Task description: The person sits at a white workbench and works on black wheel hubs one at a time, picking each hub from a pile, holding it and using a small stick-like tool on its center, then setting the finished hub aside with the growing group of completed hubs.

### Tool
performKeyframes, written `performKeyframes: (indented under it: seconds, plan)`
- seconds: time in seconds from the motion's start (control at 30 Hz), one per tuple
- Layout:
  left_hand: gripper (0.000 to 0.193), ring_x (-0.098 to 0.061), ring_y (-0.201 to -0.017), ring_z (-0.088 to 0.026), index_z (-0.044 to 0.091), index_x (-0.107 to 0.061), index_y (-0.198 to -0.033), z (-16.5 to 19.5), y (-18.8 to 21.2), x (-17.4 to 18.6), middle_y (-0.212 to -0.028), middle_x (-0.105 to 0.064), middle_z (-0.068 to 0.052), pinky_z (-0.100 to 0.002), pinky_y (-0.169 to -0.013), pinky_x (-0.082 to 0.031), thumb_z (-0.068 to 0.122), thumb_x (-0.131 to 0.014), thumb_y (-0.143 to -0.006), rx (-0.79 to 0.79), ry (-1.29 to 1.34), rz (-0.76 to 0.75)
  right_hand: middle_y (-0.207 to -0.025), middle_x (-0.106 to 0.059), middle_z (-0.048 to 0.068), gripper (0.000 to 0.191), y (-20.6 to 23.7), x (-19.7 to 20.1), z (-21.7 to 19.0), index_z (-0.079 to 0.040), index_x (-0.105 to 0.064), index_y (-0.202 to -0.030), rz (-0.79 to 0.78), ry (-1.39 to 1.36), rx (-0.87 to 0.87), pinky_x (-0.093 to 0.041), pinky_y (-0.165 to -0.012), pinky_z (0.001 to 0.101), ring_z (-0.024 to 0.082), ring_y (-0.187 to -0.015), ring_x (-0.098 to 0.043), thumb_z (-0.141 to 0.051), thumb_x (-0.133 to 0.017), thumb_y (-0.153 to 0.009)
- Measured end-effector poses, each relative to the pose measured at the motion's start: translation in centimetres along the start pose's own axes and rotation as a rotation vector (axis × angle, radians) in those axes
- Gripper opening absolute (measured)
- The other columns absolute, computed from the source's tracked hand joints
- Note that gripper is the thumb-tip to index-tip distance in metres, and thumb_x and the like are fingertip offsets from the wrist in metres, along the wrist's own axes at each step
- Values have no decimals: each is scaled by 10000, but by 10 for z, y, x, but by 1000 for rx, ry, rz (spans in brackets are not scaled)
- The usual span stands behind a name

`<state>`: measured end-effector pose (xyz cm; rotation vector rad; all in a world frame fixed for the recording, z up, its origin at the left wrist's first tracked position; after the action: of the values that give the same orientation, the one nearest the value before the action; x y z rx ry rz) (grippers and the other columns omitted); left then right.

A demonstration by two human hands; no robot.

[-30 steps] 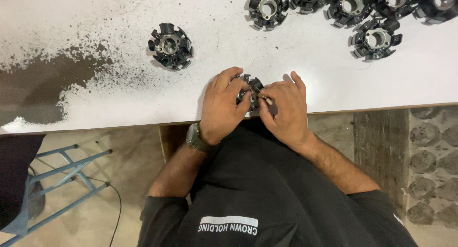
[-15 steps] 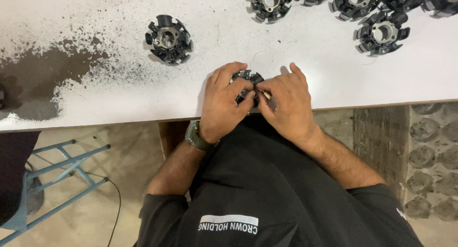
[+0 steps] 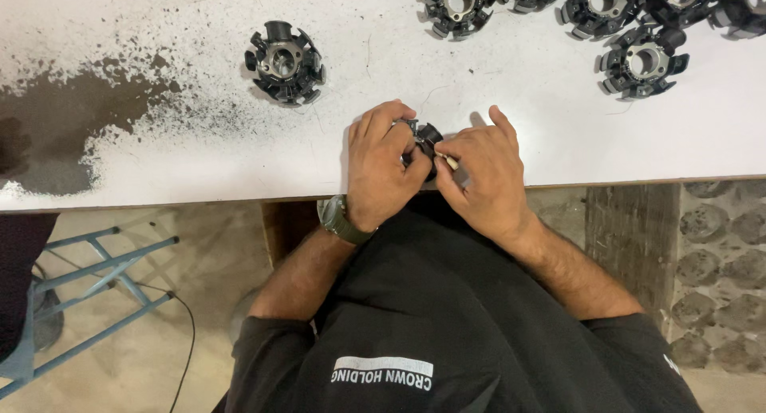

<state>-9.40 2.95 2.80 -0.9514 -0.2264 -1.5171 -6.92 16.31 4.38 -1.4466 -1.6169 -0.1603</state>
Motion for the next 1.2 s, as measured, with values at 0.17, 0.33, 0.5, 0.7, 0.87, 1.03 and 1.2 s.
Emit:
performKeyframes:
  seconds: [0.17, 0.33, 0.5, 0.7, 0.87, 1.03, 1.2]
  plan:
    - [133, -554, -1256, -314, 48, -600, -837, 0, 4, -1, -1260, -613, -101, -497, -1039, -407, 62, -727, -802, -23, -33, 13, -1004, -678, 52, 241, 0, -4, 0, -76, -676, -1093, -15, -19, 33, -375, -1226, 539, 246, -1025, -648, -29, -794, -888]
    - [132, -554, -1269, -310, 48, -601, -834, -1, 5, -2, -1260, -617, -96, -499, -1049, -408, 60, -729, -802, -22, -33, 15, -1001, -678, 53, 266, -1, 0, -3, -78, -672, -1088, -15, -41, 52, -399, -1213, 537, 249, -1023, -656, -8, -805, -869]
    - [125, -555, -1272, -319, 48, -603, -828, 0, 4, -1, -1257, -615, -100, -499, -1040, -404, 60, -724, -799, -20, -33, 15, -1005, -683, 62, 274, -5, 0, -7, -73, -681, -1083, -31, -25, 81, -404, -1203, 554, 260, -998, -645, -3, -814, -855]
    - [115, -555, -1253, -315, 41, -611, -846, -5, 7, -4, -1271, -615, -98, -498, -1049, -404, 50, -716, -799, -1, -32, 8, -999, -662, 67, 260, -9, 0, -13, -73, -697, -1080, -28, 21, 105, -415, -1202, 559, 296, -1032, -646, 2, -812, -859]
    - [128, -565, -1252, -314, 49, -605, -847, -2, 7, 2, -1264, -616, -87, -490, -1047, -426, 45, -725, -803, -20, -18, 47, -924, -641, 74, 236, -11, -5, -9, -68, -697, -1053, -104, 33, 62, -421, -1208, 573, 279, -932, -641, -6, -807, -854]
    - [158, -572, -1220, -315, 67, -612, -960, -1, 5, 41, -1312, -571, -133, -467, -1028, -459, 70, -734, -858, -20, -61, 129, -1019, -697, 83, 217, -7, 13, -3, -58, -655, -1084, 29, -65, 33, -413, -1199, 563, 284, -1037, -687, -12, -765, -903]
    - [260, -586, -1161, -354, 66, -641, -1027, 12, 1, 41, -1291, -583, -146, -468, -976, -471, 134, -787, -822, -106, -104, -16, -1015, -700, 77, 208, -3, 7, 10, -62, -641, -1090, 92, -108, -69, -429, -1190, 550, 280, -1013, -684, 2, -741, -919]
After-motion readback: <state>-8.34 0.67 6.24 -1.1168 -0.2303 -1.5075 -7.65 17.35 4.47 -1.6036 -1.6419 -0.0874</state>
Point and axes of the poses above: each hand's wrist, its own y-axis away from the middle knuckle, its own x-axis out of the back of the hand, z = x × y, the point moved 10 cm from there along -y, towards the middle knuckle
